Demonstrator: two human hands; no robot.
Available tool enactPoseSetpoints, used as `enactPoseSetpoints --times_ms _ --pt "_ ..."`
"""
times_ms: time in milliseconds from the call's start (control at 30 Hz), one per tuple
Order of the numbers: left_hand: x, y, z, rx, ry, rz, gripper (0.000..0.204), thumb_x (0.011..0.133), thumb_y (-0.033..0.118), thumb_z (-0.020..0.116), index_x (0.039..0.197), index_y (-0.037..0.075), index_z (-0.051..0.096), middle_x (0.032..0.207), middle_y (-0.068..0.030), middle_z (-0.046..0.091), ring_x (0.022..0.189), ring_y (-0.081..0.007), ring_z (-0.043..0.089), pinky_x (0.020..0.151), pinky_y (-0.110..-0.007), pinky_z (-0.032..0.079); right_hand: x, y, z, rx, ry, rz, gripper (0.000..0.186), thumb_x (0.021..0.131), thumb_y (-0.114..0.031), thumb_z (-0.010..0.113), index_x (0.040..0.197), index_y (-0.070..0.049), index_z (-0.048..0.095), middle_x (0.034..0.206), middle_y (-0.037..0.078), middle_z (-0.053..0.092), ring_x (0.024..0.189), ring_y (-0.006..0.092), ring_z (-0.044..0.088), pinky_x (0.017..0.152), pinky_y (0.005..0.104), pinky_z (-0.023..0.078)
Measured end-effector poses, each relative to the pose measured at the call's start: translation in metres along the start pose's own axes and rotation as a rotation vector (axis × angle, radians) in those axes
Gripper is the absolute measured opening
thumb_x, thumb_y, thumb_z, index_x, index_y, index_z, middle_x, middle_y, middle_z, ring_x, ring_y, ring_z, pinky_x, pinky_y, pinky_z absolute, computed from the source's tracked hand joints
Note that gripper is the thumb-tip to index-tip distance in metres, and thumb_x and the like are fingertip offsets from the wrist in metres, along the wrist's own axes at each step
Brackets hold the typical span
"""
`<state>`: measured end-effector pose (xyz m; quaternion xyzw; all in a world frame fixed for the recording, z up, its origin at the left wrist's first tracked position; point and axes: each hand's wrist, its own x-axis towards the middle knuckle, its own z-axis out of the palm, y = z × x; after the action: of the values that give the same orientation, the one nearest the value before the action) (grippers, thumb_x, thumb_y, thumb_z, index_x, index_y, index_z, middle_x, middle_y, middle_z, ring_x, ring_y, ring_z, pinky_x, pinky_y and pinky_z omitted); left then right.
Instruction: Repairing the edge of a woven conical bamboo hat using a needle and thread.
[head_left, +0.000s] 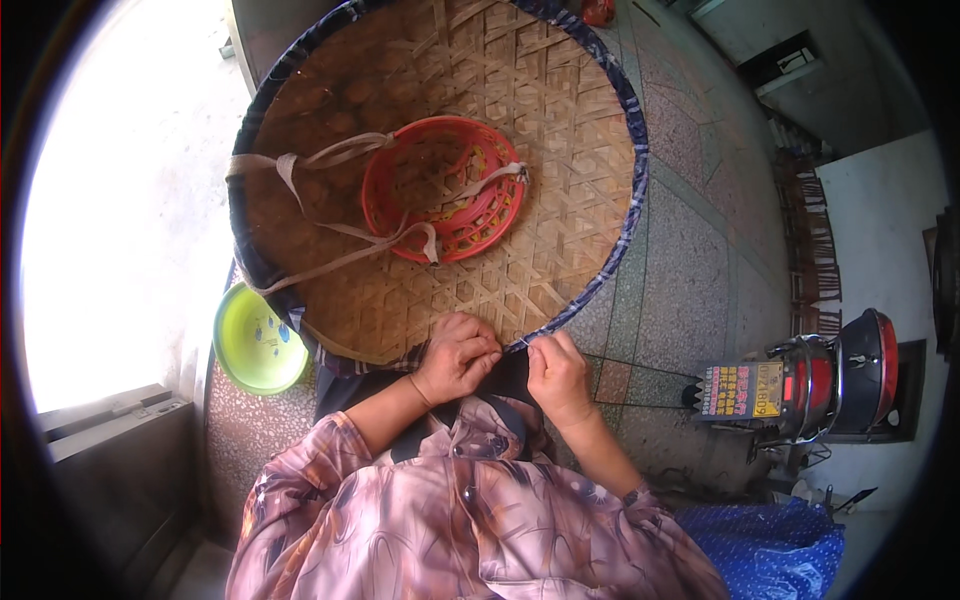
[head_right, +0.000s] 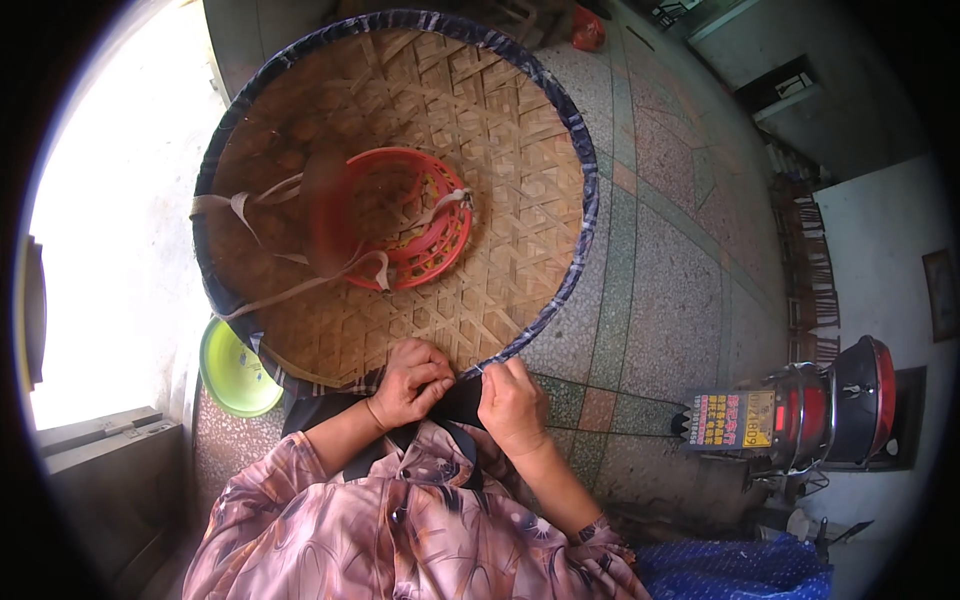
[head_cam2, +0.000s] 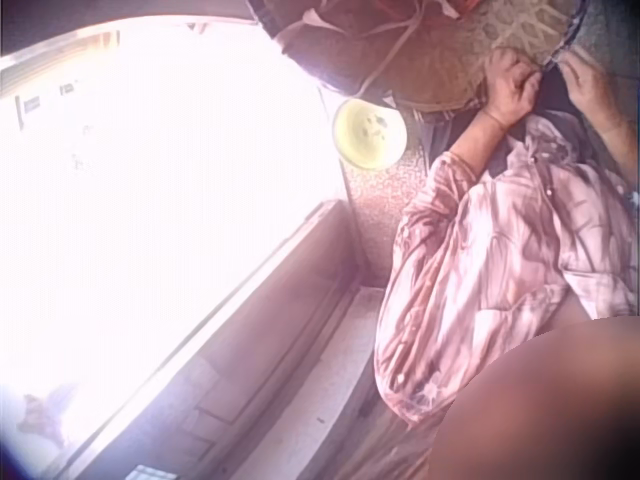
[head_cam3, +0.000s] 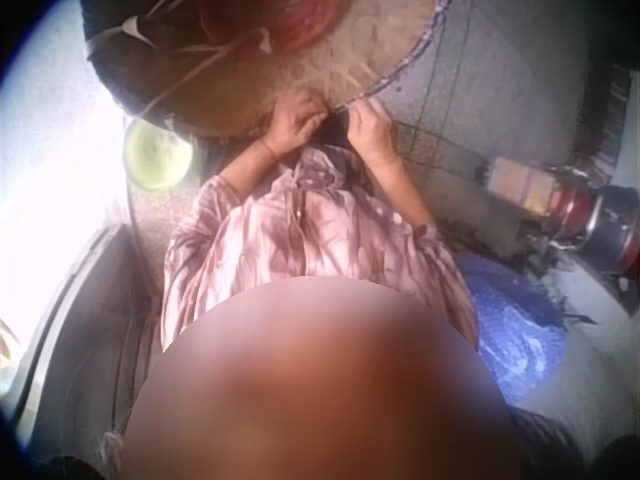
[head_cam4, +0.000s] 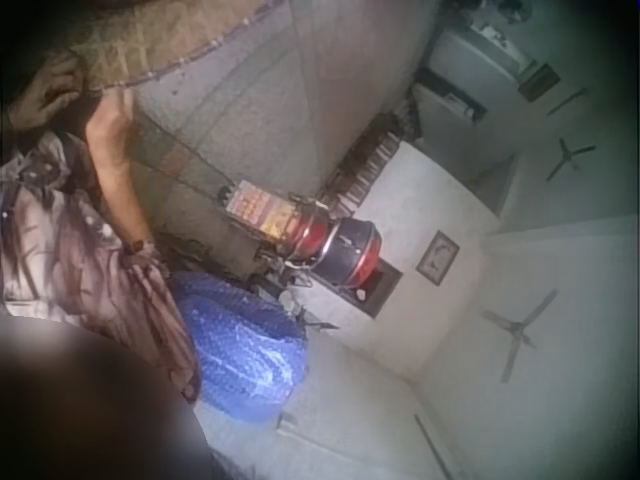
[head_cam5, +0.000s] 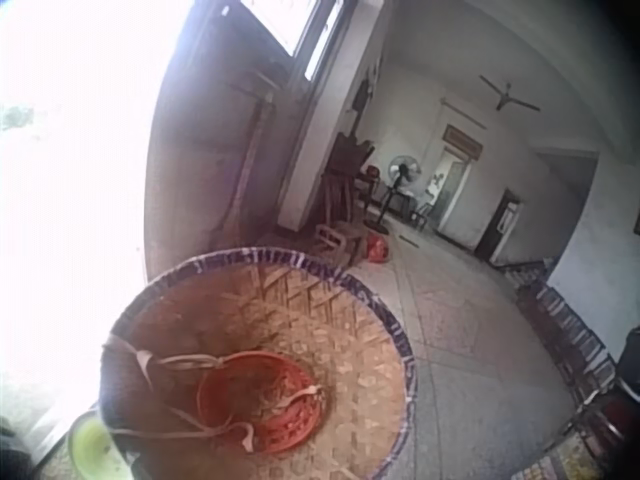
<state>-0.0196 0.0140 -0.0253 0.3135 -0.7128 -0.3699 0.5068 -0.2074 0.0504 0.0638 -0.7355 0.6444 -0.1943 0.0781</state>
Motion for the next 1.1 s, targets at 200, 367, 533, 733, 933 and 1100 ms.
enactPoseSetpoints --times_ms 200,367,533,733,933,1100 --pt "-0.002 0.0 0.001 0.026 -0.016 -0.029 0.009 0.082 0.017 0.076 0.088 0.011 0.074 0.097 -0.0036 0.066 0.099 -0.0286 0.061 0.091 -0.045 0.042 -0.006 0.014 0.015 0.23 -0.017 0.028 0.007 0.091 -0.008 0.07 0.097 -0.005 0.069 0.085 0.011 0.066 0.073 0.0299 0.067 0.064 0.0387 0.053" --pt "-0.002 0.0 0.001 0.036 -0.017 -0.031 0.009 0.081 0.017 0.075 0.088 0.011 0.073 0.096 -0.0036 0.066 0.099 -0.0286 0.061 0.091 -0.045 0.042 -0.014 0.03 0.021 0.866 -0.131 0.415 0.011 0.096 -0.01 0.07 0.103 -0.002 0.07 0.079 0.003 0.067 0.065 0.0142 0.062 0.056 0.0275 0.048" --pt "-0.001 0.001 0.0 0.042 -0.032 -0.016 0.009 0.081 0.016 0.075 0.089 0.011 0.073 0.096 -0.0039 0.066 0.099 -0.0289 0.061 0.091 -0.044 0.042 -0.009 0.033 0.006 1.42 -0.305 0.717 0.013 0.096 -0.009 0.07 0.104 0.001 0.069 0.078 0.006 0.066 0.064 0.0125 0.059 0.054 0.0227 0.041" --pt "0.0 -0.001 0.003 0.017 -0.014 -0.039 0.008 0.084 0.014 0.074 0.091 0.009 0.072 0.097 -0.0055 0.067 0.098 -0.0309 0.061 0.089 -0.045 0.043 -0.009 0.04 0.005 1.535 -0.258 0.725 0.014 0.097 -0.012 0.07 0.103 0.0 0.068 0.078 0.006 0.067 0.065 0.0124 0.062 0.055 0.0227 0.044" --pt "-0.006 -0.006 0.004 -0.364 0.173 -0.353 0.012 0.098 0.015 0.064 0.092 0.004 0.065 0.095 -0.0092 0.063 0.092 -0.0248 0.06 0.085 -0.035 0.047 0.005 0.038 -0.015 0.942 -0.369 0.664 0.013 0.1 -0.013 0.065 0.102 -0.001 0.066 0.081 0.005 0.071 0.064 0.011 0.065 0.055 0.0216 0.048" --pt "-0.008 -0.022 0.002 -0.962 0.437 -0.509 0.016 0.107 0.017 0.053 0.099 0.004 0.057 0.098 -0.0051 0.06 0.096 -0.0161 0.057 0.097 -0.031 0.043 0.005 0.017 -0.022 0.678 -0.161 0.387 0.014 0.104 -0.015 0.06 0.107 -0.002 0.065 0.096 0.007 0.074 0.067 0.0104 0.068 0.056 0.0227 0.051"
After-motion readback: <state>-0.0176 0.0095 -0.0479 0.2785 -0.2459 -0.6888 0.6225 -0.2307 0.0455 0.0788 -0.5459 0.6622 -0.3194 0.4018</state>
